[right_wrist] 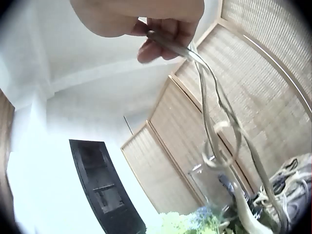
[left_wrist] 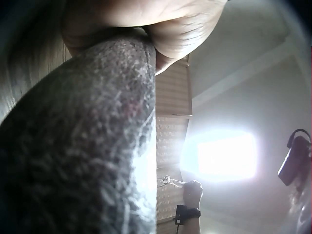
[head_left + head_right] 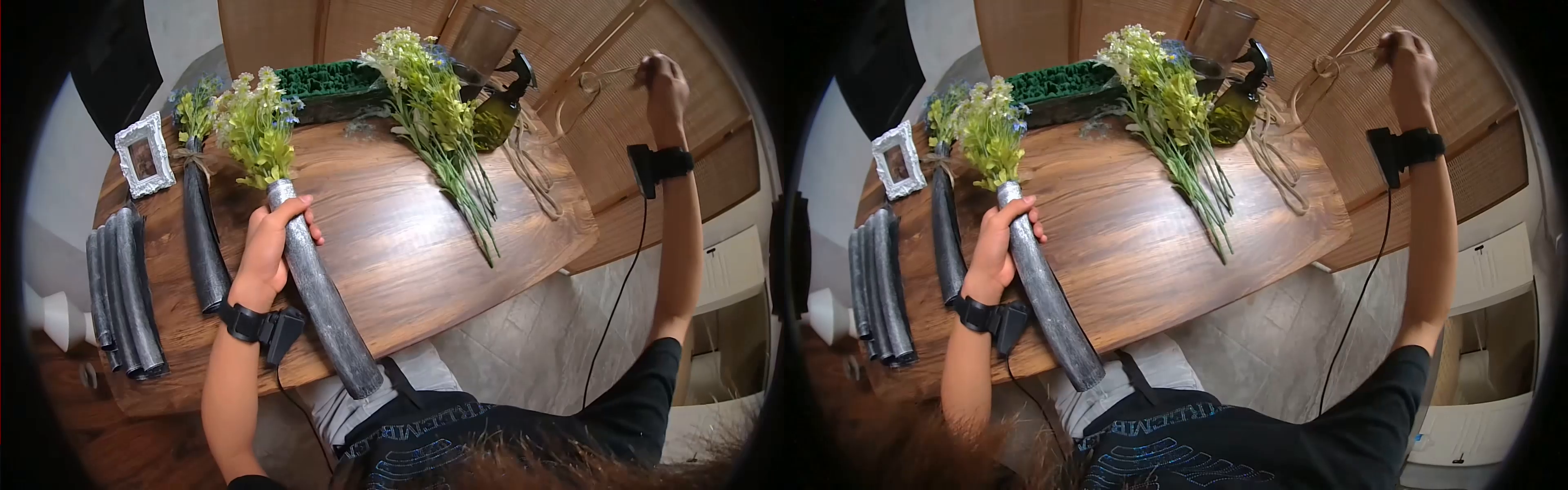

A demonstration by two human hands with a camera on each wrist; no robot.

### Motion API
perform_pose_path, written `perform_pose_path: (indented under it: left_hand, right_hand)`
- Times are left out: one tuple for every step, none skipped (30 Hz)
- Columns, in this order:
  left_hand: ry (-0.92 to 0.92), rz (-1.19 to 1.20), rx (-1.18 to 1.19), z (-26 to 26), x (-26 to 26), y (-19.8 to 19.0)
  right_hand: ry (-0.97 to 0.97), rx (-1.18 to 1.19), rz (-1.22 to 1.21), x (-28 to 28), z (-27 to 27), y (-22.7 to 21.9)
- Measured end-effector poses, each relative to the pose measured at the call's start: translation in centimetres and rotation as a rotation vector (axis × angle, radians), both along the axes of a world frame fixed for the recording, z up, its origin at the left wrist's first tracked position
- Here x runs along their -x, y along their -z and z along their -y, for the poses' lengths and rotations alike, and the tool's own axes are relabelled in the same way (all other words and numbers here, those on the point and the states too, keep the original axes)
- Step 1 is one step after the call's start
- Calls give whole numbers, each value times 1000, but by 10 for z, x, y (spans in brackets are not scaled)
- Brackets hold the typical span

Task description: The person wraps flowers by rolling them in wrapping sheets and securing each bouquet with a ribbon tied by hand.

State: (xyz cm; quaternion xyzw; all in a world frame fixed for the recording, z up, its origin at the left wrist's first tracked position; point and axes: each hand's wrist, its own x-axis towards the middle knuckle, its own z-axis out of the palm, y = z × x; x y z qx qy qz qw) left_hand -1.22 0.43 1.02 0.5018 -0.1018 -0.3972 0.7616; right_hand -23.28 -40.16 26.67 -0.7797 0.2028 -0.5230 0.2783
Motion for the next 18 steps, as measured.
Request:
perform_pose_path:
  left_hand:
    - [-1,0,2,0,-1,1]
    - [4,-5,4,0,-1,2]
    - [8,-10,6,0,-2,3]
    - [7,-17,10,1,-2,4]
    - [8,-17,7,0,0,3]
    - [9,-8,5,-1,-1,1]
    - [9,-7,4,-2,-2,1]
    - [15,-11,2,-2,-2,2]
    - [23,-14,7,0,-2,2]
    - [26,-20,11,-1,0,3]
    - [19,-17,9,-1,-1,2]
    - [17,-15,7,0,0,1]
    - [26,-20,11,0,1,0]
    - [34,-20,6,0,1,-1]
    - [38,-18,-6,0,1,-1]
    - [36,-14,-6,-1,1,-1]
    - [34,-9,4,0,0,1]
    - [35,-8,14,0,0,2]
  right_hand:
    - [123,-29,-109,-1,-1,-2]
    - [123,-26,-111,2,3,-4]
    - [118,-17,37,5,8,-9]
    - [111,-6,179,6,12,-11]
    - [192,137,110,6,17,-1]
    - [189,137,114,3,17,7]
    - [187,62,16,2,18,14]
    - [188,-9,-82,1,19,17]
    - [203,171,109,2,8,9]
    - [206,175,104,3,5,12]
    - [175,56,-107,1,5,19]
    - [148,-64,-317,3,6,25]
    - [132,-72,-252,1,9,26]
    - [138,-61,-251,5,10,18]
    - [101,-41,-176,4,0,12]
    - [61,-27,-99,2,-12,10]
    - [16,-45,-115,-4,-25,13]
    - [14,-46,-115,-7,-31,16]
